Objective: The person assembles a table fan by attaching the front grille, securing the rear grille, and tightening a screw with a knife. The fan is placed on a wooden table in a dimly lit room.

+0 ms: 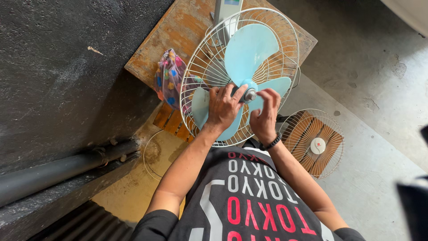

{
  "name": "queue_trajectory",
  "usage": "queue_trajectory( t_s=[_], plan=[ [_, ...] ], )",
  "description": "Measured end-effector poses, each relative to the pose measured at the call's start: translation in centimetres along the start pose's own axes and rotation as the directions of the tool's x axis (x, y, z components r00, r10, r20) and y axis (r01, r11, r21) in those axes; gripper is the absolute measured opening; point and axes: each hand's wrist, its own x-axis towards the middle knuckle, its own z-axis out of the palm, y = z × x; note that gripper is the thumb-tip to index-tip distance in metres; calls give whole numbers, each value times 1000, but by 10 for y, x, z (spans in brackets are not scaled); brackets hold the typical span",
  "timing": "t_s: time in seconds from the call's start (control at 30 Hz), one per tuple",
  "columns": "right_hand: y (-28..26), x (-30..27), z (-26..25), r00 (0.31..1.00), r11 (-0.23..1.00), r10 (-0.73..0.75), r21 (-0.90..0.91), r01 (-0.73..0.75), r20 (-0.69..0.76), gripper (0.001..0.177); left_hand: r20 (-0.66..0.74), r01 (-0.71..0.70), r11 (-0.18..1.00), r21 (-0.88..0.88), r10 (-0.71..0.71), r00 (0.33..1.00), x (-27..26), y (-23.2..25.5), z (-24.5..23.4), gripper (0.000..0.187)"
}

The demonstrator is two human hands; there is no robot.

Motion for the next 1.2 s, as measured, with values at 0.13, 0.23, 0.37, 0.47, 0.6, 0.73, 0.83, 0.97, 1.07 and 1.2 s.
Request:
queue_trajectory(
  t_s=[0.13,0.23,0.37,0.47,0.6,0.73,0.83,0.97,1.07,1.2],
  plan=[
    [-4,16,1,886,890,421,-275,-363,193,23,6,21,1000,-19,-21,1000,2,3,-3,64],
    [-21,30,-9,973,971,124,-224,-79,197,13,14,18,1000,-15,-18,1000,3,3,-6,63],
    [-29,25,-10,995,996,-85,32,86,-43,26,2,6,1000,-8,-6,1000,3,2,-6,63],
    [-5,25,2,913,919,369,-213,-331,173,19,13,14,1000,-16,-13,1000,3,2,-5,64],
    [-6,25,-4,943,964,231,-190,-188,238,22,-22,2,1000,-9,-2,1000,3,2,-3,64],
    [-27,26,-12,999,999,-21,-25,20,-25,27,-6,1,1000,-17,-1,1000,3,1,-3,63],
    [-25,30,-6,898,909,399,-203,-363,185,23,21,20,1000,-18,-20,1000,3,2,-3,63],
    [-21,31,-10,964,972,139,-217,-89,225,21,11,3,1000,-9,-3,1000,3,2,-5,63],
    [-17,25,-7,1000,994,15,109,-12,-26,28,3,-6,1000,1,6,1000,3,2,-4,63],
    [0,27,0,789,830,542,-331,-449,288,25,20,12,1000,-8,-12,1000,3,3,-7,62]
  ],
)
